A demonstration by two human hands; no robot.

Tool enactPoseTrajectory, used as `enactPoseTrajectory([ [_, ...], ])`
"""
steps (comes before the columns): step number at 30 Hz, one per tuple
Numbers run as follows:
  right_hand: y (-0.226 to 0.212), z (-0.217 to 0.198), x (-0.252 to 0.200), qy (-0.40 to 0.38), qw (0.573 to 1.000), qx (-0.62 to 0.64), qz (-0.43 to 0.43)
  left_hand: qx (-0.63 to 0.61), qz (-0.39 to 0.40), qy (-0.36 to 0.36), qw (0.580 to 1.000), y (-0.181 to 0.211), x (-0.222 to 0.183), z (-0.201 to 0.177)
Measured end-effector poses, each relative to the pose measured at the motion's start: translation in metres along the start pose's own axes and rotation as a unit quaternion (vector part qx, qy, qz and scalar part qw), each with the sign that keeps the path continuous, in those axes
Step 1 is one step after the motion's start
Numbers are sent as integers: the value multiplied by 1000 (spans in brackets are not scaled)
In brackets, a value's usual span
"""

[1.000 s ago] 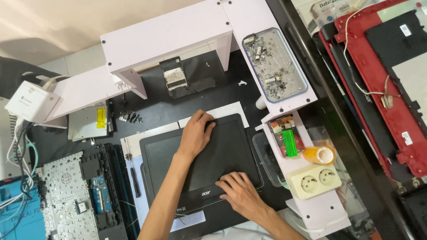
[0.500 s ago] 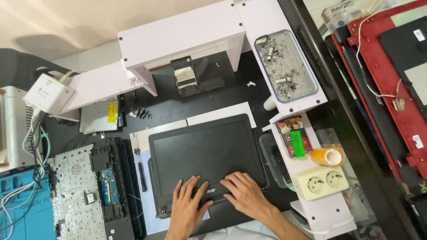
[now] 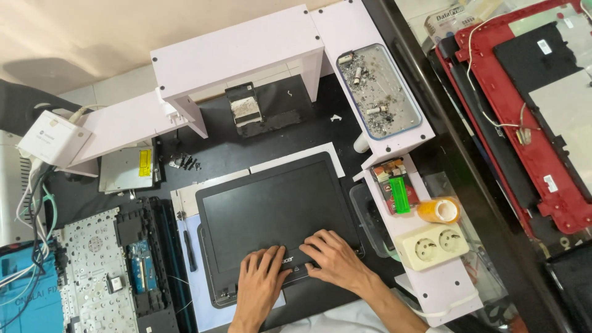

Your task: Disassembling a laptop to access and remove the screen and internal components.

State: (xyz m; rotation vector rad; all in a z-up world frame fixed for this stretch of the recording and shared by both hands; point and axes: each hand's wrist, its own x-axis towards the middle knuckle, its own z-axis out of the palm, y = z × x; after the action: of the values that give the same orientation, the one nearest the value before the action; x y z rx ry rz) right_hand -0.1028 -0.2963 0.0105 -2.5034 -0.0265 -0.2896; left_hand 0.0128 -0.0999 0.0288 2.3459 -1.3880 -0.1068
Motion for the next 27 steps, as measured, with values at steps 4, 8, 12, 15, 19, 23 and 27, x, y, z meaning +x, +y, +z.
enactPoseTrajectory([
  [4,3,1,5,5,1000,-4,5,22,43,26,998,-5,4,3],
  [8,1,-7,15,-2,999,-6,40,20,51,33,998,-6,13,1],
  [12,3,-9,24,-3,998,-4,68,26,48,31,998,-9,23,2],
  [15,6,-9,29,-7,996,4,85,31,50,27,998,-12,29,3],
  [19,5,-11,36,-2,994,8,105,22,48,21,998,-16,37,0],
  [23,2,-14,41,-8,994,12,111,5,41,21,999,-19,42,-5],
  [27,3,-15,41,-19,994,15,111,2,35,32,999,-18,42,-5],
])
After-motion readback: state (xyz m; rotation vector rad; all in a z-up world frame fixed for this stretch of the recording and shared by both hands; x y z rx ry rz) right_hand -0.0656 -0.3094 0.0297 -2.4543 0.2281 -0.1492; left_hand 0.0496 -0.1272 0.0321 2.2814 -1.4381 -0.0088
